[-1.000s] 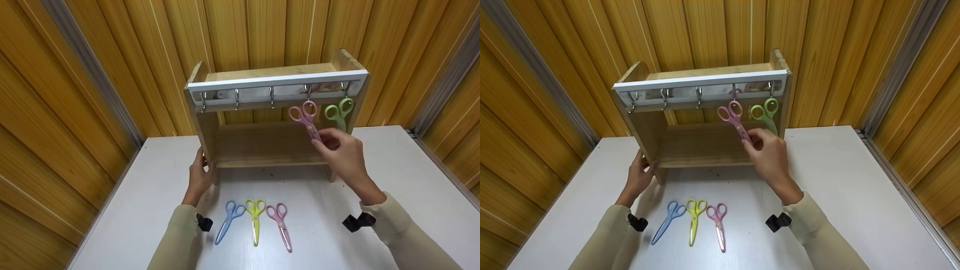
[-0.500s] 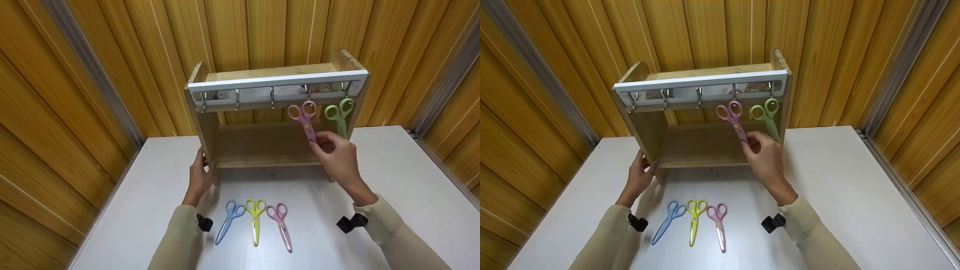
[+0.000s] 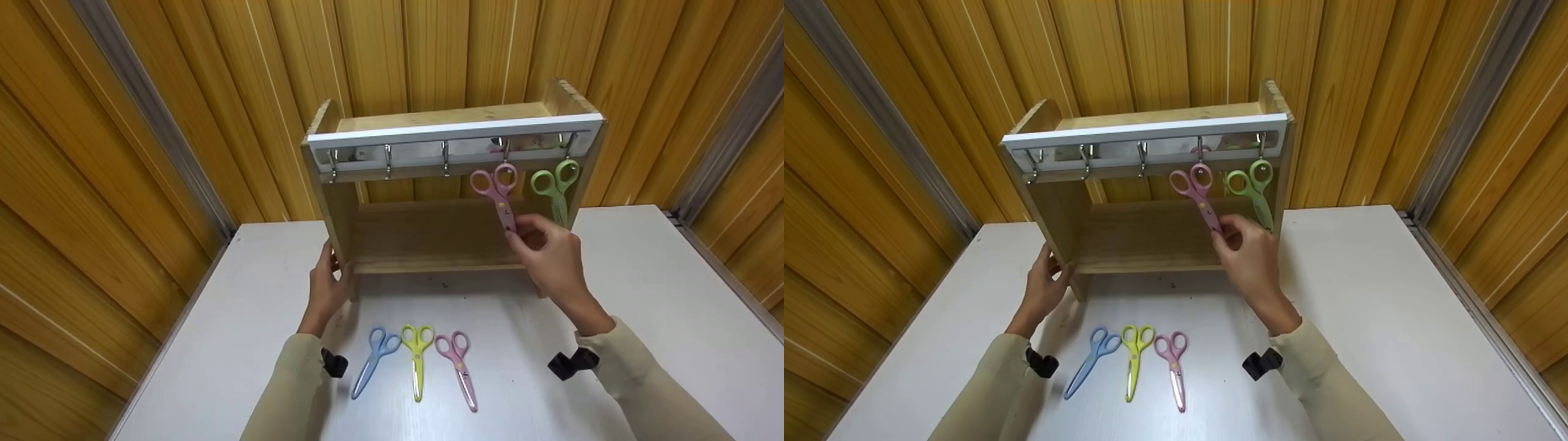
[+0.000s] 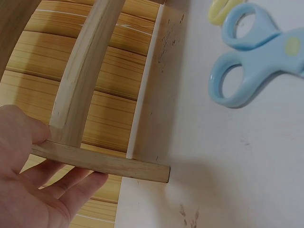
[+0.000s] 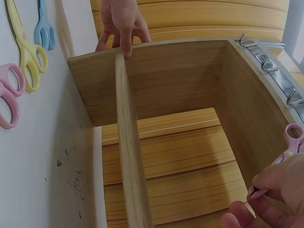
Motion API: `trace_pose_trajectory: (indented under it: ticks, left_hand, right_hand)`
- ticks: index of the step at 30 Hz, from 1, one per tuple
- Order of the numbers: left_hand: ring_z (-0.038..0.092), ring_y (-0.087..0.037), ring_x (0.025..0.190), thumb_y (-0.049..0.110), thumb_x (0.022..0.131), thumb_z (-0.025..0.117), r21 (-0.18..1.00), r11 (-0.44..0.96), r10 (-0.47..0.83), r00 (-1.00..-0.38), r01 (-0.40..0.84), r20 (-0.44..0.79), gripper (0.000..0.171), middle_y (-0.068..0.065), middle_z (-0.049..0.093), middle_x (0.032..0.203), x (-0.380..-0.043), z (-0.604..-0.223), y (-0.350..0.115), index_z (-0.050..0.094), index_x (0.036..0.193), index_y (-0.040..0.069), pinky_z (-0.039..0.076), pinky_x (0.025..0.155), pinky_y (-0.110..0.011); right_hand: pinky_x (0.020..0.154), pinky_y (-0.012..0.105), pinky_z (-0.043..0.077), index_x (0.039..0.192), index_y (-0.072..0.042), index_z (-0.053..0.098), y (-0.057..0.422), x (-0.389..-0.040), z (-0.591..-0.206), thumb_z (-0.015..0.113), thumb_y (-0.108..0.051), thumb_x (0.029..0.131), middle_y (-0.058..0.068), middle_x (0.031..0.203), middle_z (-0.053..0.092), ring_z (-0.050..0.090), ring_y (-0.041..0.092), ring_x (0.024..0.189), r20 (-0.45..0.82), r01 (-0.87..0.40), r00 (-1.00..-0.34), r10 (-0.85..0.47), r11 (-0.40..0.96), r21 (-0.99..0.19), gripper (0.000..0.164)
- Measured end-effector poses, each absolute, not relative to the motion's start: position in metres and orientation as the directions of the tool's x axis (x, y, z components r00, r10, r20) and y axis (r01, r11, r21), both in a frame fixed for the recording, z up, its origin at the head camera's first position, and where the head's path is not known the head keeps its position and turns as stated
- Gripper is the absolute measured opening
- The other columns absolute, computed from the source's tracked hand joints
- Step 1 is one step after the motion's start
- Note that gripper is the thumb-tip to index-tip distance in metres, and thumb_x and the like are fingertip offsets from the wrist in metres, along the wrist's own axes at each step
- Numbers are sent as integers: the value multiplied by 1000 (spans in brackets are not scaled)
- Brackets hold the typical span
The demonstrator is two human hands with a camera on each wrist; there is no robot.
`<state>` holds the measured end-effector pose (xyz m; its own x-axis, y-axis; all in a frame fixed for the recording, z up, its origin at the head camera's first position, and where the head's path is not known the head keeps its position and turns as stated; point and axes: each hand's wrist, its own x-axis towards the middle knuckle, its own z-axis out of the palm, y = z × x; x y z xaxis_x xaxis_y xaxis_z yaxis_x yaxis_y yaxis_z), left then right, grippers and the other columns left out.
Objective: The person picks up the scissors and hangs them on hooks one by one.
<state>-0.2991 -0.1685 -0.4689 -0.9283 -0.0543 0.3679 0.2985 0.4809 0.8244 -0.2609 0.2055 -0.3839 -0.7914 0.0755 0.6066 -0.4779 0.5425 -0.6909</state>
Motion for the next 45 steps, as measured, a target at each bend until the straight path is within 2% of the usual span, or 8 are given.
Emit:
trace_pose_trajectory:
  ticks: [21,27,30,35,38,40,43,45]
  left_hand:
    - [60,-37,128,4,101,62,828,468,-49,-926,310,374,69,-15,47,156,-300,-469,-165,30,161,12,53,103,-52]
    - [59,-35,129,5,102,61,833,467,-53,-931,297,362,68,-13,46,158,-300,-470,-166,30,162,14,52,105,-50]
    - [59,-34,130,5,102,61,839,465,-62,-935,282,349,68,-12,44,159,-300,-470,-167,29,162,15,51,106,-49]
    - [59,-34,130,6,102,61,843,467,-62,-940,269,334,69,-12,44,159,-299,-469,-168,28,162,16,51,105,-50]
    - [59,-34,130,6,103,61,845,462,-60,-941,269,332,68,-12,44,159,-299,-469,-168,29,162,17,51,106,-50]
    - [58,-34,131,5,102,60,842,461,-53,-939,280,340,68,-12,44,159,-300,-469,-168,30,162,16,51,106,-50]
    - [58,-33,131,5,102,60,845,458,-54,-941,275,335,68,-11,44,160,-300,-468,-168,30,162,17,50,107,-49]
    - [58,-34,131,5,102,61,840,466,-54,-939,276,339,68,-11,44,159,-300,-468,-169,30,161,17,51,107,-49]
  right_hand:
    - [65,9,49,106,-4,76,209,-260,-384,76,-8,92,6,88,74,67,16,76,587,-458,-808,57,567,-685,14]
    - [65,12,47,111,-4,74,209,-258,-385,76,-9,92,7,91,74,66,20,78,567,-441,-823,38,587,-679,20]
    - [68,18,52,119,-3,70,208,-255,-388,78,-12,92,10,96,74,67,21,82,538,-421,-843,6,614,-667,30]
    - [75,38,61,143,-4,51,210,-246,-398,79,-14,91,16,107,73,72,27,88,455,-366,-889,-38,656,-660,59]
    - [79,48,61,151,-6,40,212,-238,-407,79,-16,92,19,113,71,71,32,93,391,-322,-919,-51,669,-669,71]
    - [86,54,58,154,-7,36,212,-233,-414,79,-18,92,23,124,67,68,37,104,364,-304,-929,-60,685,-663,76]
    - [93,61,54,156,-7,33,210,-225,-428,80,-21,91,27,140,57,62,44,115,340,-293,-937,-84,722,-627,81]
    - [92,63,54,156,-8,34,207,-218,-438,81,-24,90,28,142,53,60,45,119,324,-287,-940,-103,751,-595,83]
